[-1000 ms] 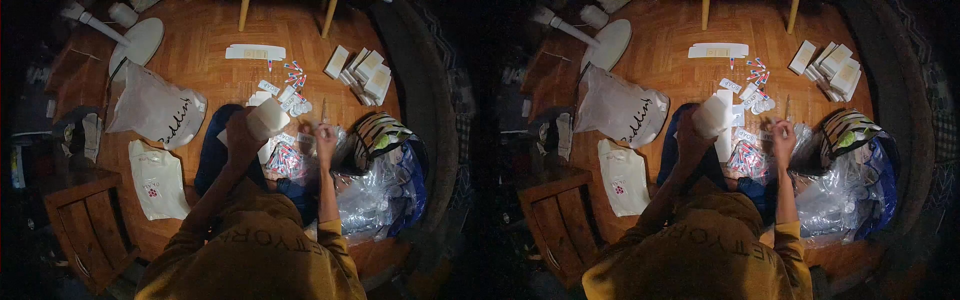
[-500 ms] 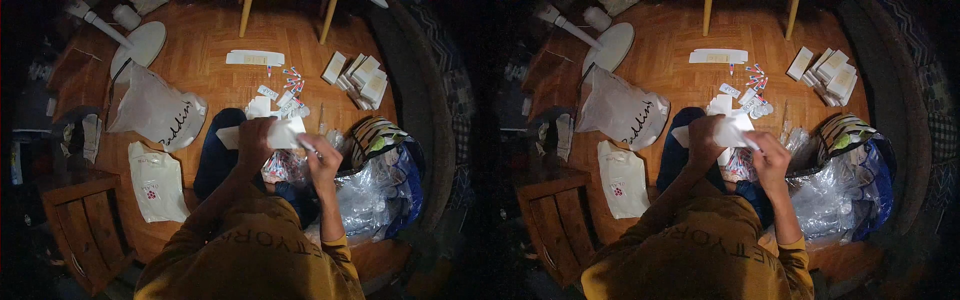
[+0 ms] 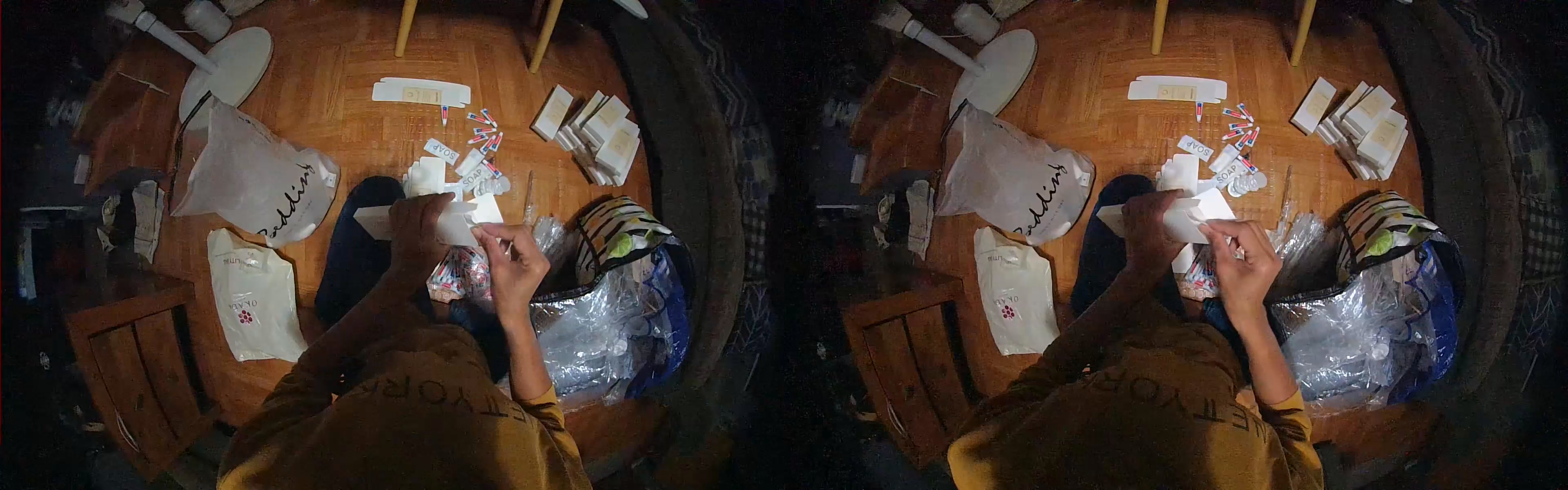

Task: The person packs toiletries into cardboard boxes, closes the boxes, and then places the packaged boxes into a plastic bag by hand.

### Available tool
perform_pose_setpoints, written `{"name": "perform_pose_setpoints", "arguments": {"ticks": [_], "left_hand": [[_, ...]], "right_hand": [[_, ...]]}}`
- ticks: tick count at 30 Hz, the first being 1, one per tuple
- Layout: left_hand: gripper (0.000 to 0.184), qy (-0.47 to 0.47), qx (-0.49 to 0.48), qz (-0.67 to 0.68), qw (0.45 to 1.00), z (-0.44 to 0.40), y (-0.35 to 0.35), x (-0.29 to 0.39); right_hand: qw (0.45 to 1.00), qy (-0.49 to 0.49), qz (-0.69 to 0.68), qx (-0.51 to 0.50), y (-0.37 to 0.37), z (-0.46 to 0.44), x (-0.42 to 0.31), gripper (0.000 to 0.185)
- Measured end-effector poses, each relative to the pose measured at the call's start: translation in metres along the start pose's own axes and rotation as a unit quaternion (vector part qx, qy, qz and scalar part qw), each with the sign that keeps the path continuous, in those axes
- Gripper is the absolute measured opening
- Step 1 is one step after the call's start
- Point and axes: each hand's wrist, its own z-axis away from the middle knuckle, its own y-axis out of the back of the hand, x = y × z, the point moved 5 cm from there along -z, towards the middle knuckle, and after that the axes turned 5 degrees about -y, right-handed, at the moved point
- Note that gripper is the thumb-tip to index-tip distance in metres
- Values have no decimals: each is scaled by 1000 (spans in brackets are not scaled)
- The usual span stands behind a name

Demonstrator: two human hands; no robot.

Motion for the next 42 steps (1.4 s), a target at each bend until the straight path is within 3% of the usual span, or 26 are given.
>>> {"name": "perform_pose_setpoints", "arguments": {"ticks": [3, 5, 7, 8, 10, 11, 13, 14, 15, 16, 17, 18, 20, 23, 24, 26, 28, 30, 32, 34, 36, 38, 42], "left_hand": [[58, 35, -2, 10, 999, -10, 0, -2], [62, 9, 47, 26, 999, -10, 1, -3], [59, -8, 68, 37, 997, -5, -8, -13], [56, -26, 90, 48, 994, -2, -11, -15], [60, 12, 108, 67, 992, -2, -19, -19], [64, 50, 127, 83, 987, -2, -20, -24], [64, 65, 140, 87, 984, -2, -28, -33], [64, 79, 145, 100, 981, -1, -32, -37], [64, 73, 152, 99, 981, -4, -34, -35], [65, 92, 149, 136, 975, -6, -37, -35], [66, 111, 146, 172, 968, -8, -41, -37], [72, 104, 153, 222, 957, -6, -46, -42], [74, 91, 156, 178, 967, -14, -38, -40], [79, 76, 165, 168, 969, -17, -38, -45], [79, 71, 152, 151, 974, -15, -42, -47], [80, 66, 134, 137, 979, -13, -43, -48], [75, 151, 75, 120, 978, -15, -48, -51], [76, 168, 62, 125, 976, -17, -52, -53], [78, 186, 53, 127, 973, -17, -54, -57], [77, 149, 69, 109, 980, -17, -49, -53], [75, 157, 65, 115, 979, -16, -50, -53], [73, 163, 57, 125, 977, -15, -50, -48], [72, 121, 70, 152, 979, -25, -44, -29]], "right_hand": [[999, 12, -34, -15, -7, -1, -4, 10], [998, 21, -15, -56, -3, -7, -11, 17], [977, 48, 49, -203, -10, -11, -18, 23], [977, 46, 49, -203, -4, -16, -19, 23], [930, -22, -6, -367, -4, -21, -10, 30], [909, -109, -218, -338, 6, -29, 10, 29], [981, -125, -146, -12, 35, -79, 49, 22], [978, -108, -174, 49, 24, -104, 54, 23], [997, -45, -60, 16, 7, -123, 120, 25], [988, -91, 114, -50, -18, -134, 210, 29], [964, 59, 252, -59, -46, -124, 250, 32], [899, 206, 380, -64, -66, -107, 266, 37], [943, 43, 291, -159, -80, -82, 276, 38], [957, 20, 272, -95, -76, -66, 290, 36], [957, 18, 274, -96, -72, -65, 283, 36], [953, -88, 266, -115, -59, -64, 267, 28], [942, -105, 287, -137, -51, -64, 263, 26], [930, -118, 307, -161, -46, -66, 261, 25], [947, -70, 278, -146, -40, -72, 255, 22], [976, -155, 150, -35, -13, -81, 176, 17], [998, -52, -22, 33, 10, -79, 77, 15], [999, -32, -1, 31, 29, -64, 2, 11], [998, 59, 1, 10, 28, -41, -34, 13]]}}
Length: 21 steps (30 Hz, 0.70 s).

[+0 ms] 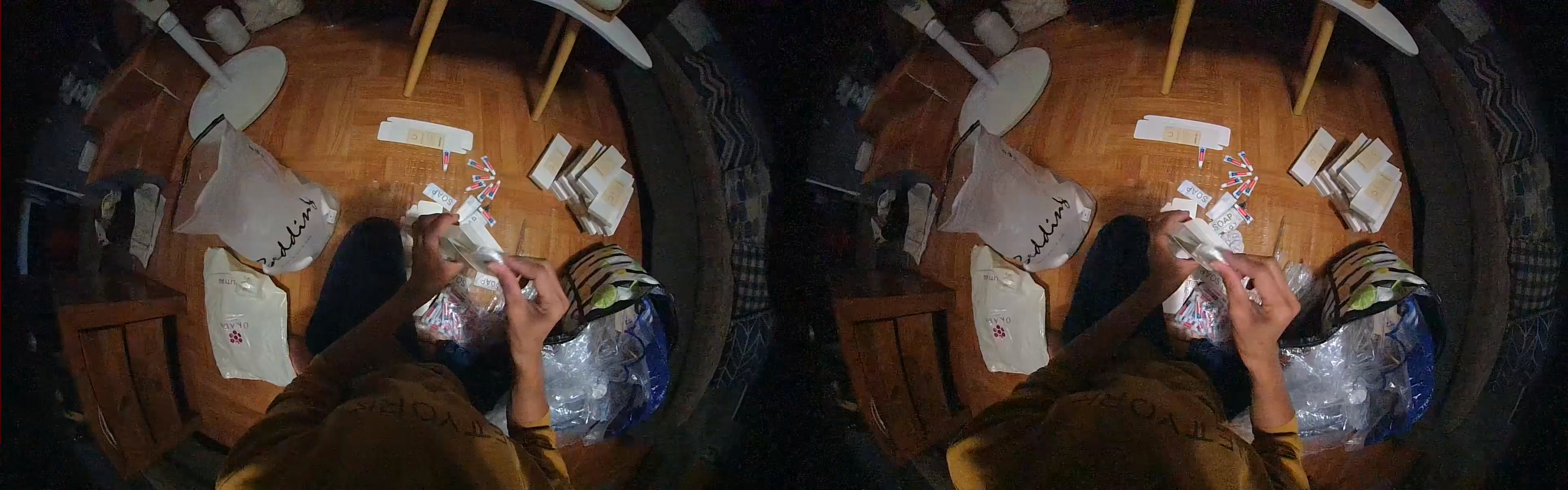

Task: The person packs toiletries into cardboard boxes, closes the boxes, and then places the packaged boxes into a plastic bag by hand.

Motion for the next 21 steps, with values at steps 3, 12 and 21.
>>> {"name": "perform_pose_setpoints", "arguments": {"ticks": [3, 12, 21], "left_hand": [[75, -69, 21, 34, 997, -2, 5, 11], [64, -22, -8, -19, 1000, 4, 5, 15], [75, 108, -76, -151, 980, 19, 12, -9]], "right_hand": [[996, 79, 10, -48, -8, 7, -8, 14], [990, 68, 32, -117, -42, 5, 14, 22], [939, -115, -278, -168, -85, -50, 99, 15]]}}
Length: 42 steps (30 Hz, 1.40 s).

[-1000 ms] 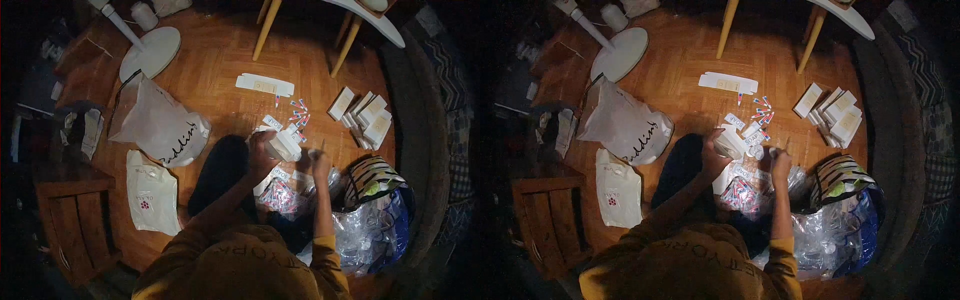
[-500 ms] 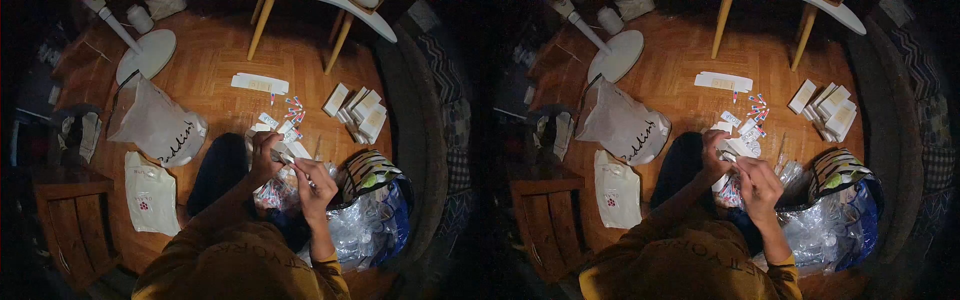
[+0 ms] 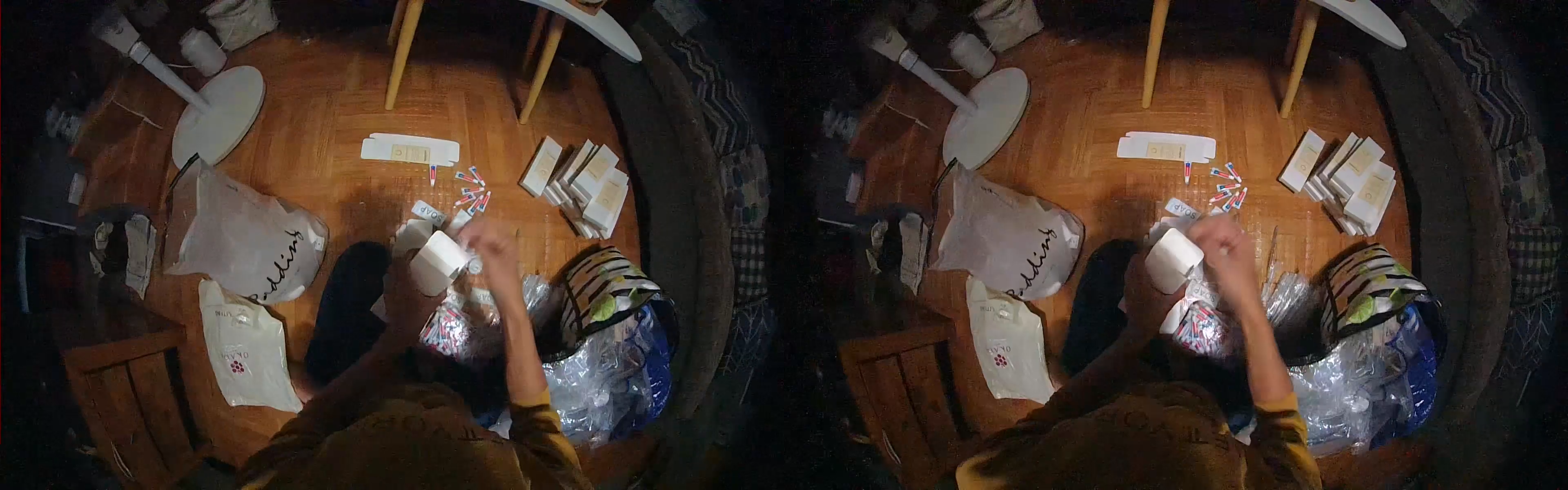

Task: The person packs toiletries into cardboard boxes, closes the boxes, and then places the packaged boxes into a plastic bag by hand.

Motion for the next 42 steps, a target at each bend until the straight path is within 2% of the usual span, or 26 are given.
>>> {"name": "perform_pose_setpoints", "arguments": {"ticks": [2, 3, 5, 7, 8, 10, 11, 14, 15, 16, 17, 19, 21, 22, 24, 25, 26, 27, 28, 30, 31, 34, 36, 38, 40, 42], "left_hand": [[78, 57, -14, -1, 998, -5, -5, -11], [80, 32, 5, 62, 998, -11, 2, -5], [80, 32, 9, 63, 997, -8, 4, -9], [80, 52, -8, 68, 996, -8, 2, -13], [81, 62, -17, 74, 995, -7, -1, -14], [81, 72, -26, 84, 994, -8, -2, -16], [82, 78, -31, 91, 992, -8, -3, -18], [82, 88, -39, 97, 991, -11, -8, -19], [83, 88, -39, 94, 991, -11, -9, -18], [82, 85, -34, 82, 992, -13, -9, -16], [82, 83, -29, 69, 994, -14, -9, -13], [81, 80, -22, 42, 996, -16, -7, -7], [81, 9, 21, 67, 998, -17, -1, 5], [81, 3, 16, 69, 997, -14, 0, 9], [80, 11, 2, 98, 995, -11, 3, 21], [78, 9, 4, 98, 995, -10, 11, 35], [78, 3, 3, 101, 995, -7, 14, 41], [76, -47, 24, 94, 994, -4, 19, 50], [73, -97, 46, 86, 990, 1, 23, 59], [73, -106, 63, 125, 985, 11, 25, 70], [73, -111, 41, 122, 985, 15, 24, 75], [76, -127, 14, 116, 985, 29, 25, 93], [74, -84, -23, 106, 991, 37, 22, 95], [75, -68, -25, 115, 991, 47, 15, 95], [75, -49, -24, 120, 991, 54, 11, 93], [76, 66, -59, 294, 952, 59, 2, 83]], "right_hand": [[976, -90, 34, 193, 43, -52, 55, 11], [969, -80, 57, 228, 66, -78, 102, 12], [960, -64, 79, 260, 109, -109, 203, 14], [873, -118, 404, 247, 131, -123, 265, 20], [875, -113, 403, 244, 128, -123, 266, 20], [833, -78, 458, 302, 122, -115, 252, 23], [876, -152, 377, 259, 122, -114, 253, 24], [865, -144, 395, 274, 131, -99, 258, 24], [864, -144, 395, 276, 127, -94, 244, 24], [917, -119, 219, 311, 119, -85, 212, 21], [938, -90, 36, 334, 108, -75, 171, 18], [968, -118, -96, 200, 72, -48, 69, 13], [984, -104, -35, 140, 34, -7, -22, 17], [983, -103, -36, 147, 29, 11, -42, 17], [992, -35, 105, 63, 15, 39, -76, 16], [991, -32, 107, 69, 17, 50, -86, 16], [982, -12, 184, 30, 14, 59, -96, 13], [965, 9, 260, -8, 10, 68, -102, 11], [965, 11, 262, -3, 12, 75, -102, 11], [985, -101, 117, 75, 27, 90, -84, 11], [985, -99, 116, 80, 28, 95, -80, 11], [963, 62, 241, 108, 28, 107, -89, 15], [963, 27, 254, 87, 29, 116, -85, 14], [942, 69, 327, -4, 23, 119, -74, 19], [951, 40, 308, -11, 20, 124, -78, 25], [971, 37, 231, 48, 17, 129, -88, 29]]}}
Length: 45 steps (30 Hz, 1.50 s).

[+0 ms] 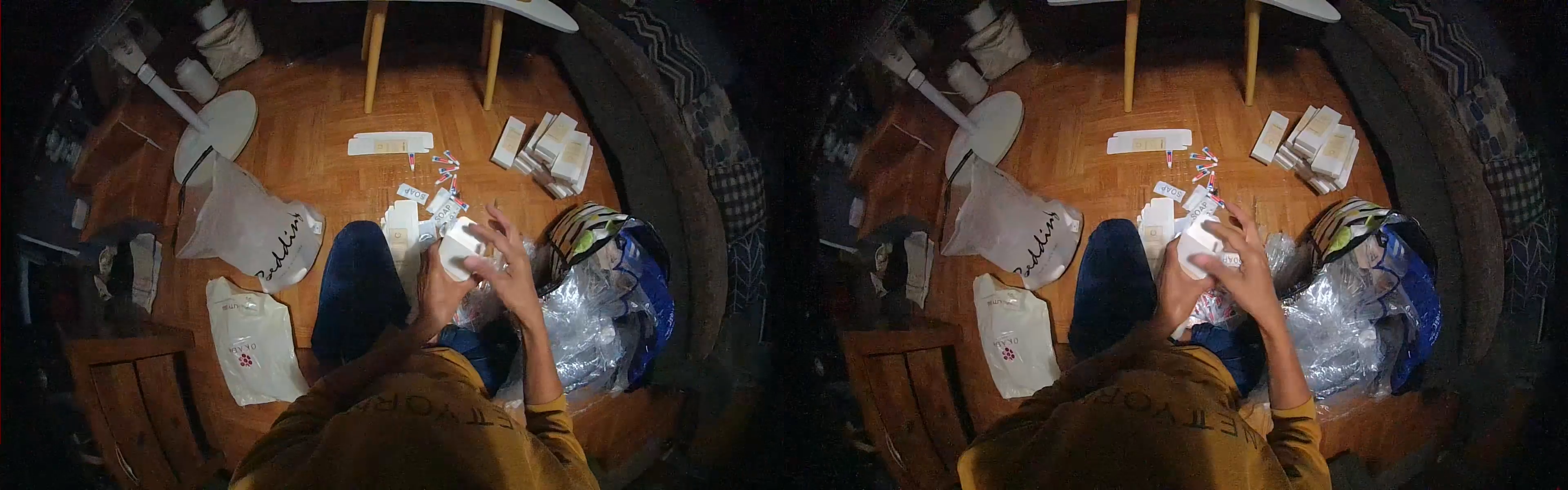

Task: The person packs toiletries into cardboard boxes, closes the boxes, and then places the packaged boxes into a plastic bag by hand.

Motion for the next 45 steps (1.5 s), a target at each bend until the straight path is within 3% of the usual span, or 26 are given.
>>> {"name": "perform_pose_setpoints", "arguments": {"ticks": [2, 4, 5, 6, 8, 10, 12, 14, 16, 19, 21, 22, 24, 25, 27, 29, 30, 33, 35, 36, 38, 41, 45], "left_hand": [[77, 3, -10, 20, 1000, 1, -3, -15], [79, 13, -40, 58, 997, 4, -7, -26], [76, -26, -79, 53, 995, 6, -8, -23], [69, 27, -105, 169, 980, 11, -16, -46], [59, 118, -72, 256, 957, 23, -6, -31], [56, 86, -70, 231, 967, 29, -5, -38], [53, 53, -67, 206, 975, 32, -3, -53], [46, 50, -133, 180, 973, 35, -7, -71], [42, 33, -135, 181, 974, 35, -6, -70], [31, 50, -160, 209, 964, 35, -7, -71], [24, 80, -178, 234, 952, 28, -3, -72], [19, 76, -189, 166, 965, 23, 3, -72], [15, 71, -194, 98, 973, 13, 11, -74], [14, 93, -209, 151, 962, 11, 12, -77], [14, 117, -223, 201, 947, 10, 14, -78], [16, 13, -202, 169, 965, 7, 19, -65], [16, 15, -203, 171, 964, 6, 20, -64], [18, -116, -189, 49, 974, 5, 25, -44], [21, 169, -183, 273, 929, 10, 19, -54], [21, 170, -183, 273, 929, 8, 19, -55], [25, 98, -231, 150, 956, 0, 19, -55], [31, 164, -265, 94, 946, -11, 20, -47], [35, 120, -299, 75, 944, -23, 30, -28]], "right_hand": [[997, 42, 58, -2, -9, 4, 28, 30], [982, -152, -95, -58, -25, 11, 74, 27], [978, -175, -106, -32, -25, 13, 79, 25], [981, -127, -136, 48, -26, 17, 75, 29], [945, -176, -222, 163, -30, 31, 73, 32], [943, -153, -241, 170, -42, 43, 85, 36], [934, -137, -257, 206, -46, 54, 89, 26], [930, -194, -202, 238, -48, 68, 109, 16], [937, -158, -165, 266, -47, 74, 113, 15], [942, -209, -172, 199, -49, 83, 132, 16], [953, -163, -181, 183, -48, 76, 136, 18], [953, -163, -180, 182, -46, 74, 129, 18], [892, -238, -348, 162, -46, 72, 115, 29], [894, -232, -351, 152, -44, 70, 112, 38], [906, -237, -326, 129, -42, 67, 112, 35], [939, -241, -230, 82, -39, 66, 109, 25], [939, -243, -229, 83, -38, 68, 110, 25], [968, -175, -165, 66, -33, 68, 103, 17], [953, -199, -222, 44, -33, 65, 101, 16], [953, -200, -222, 44, -30, 62, 97, 16], [935, -226, -272, 22, -29, 56, 89, 15], [940, -242, -241, -11, -23, 51, 82, 20], [949, -247, -187, -60, -19, 47, 84, 24]]}}
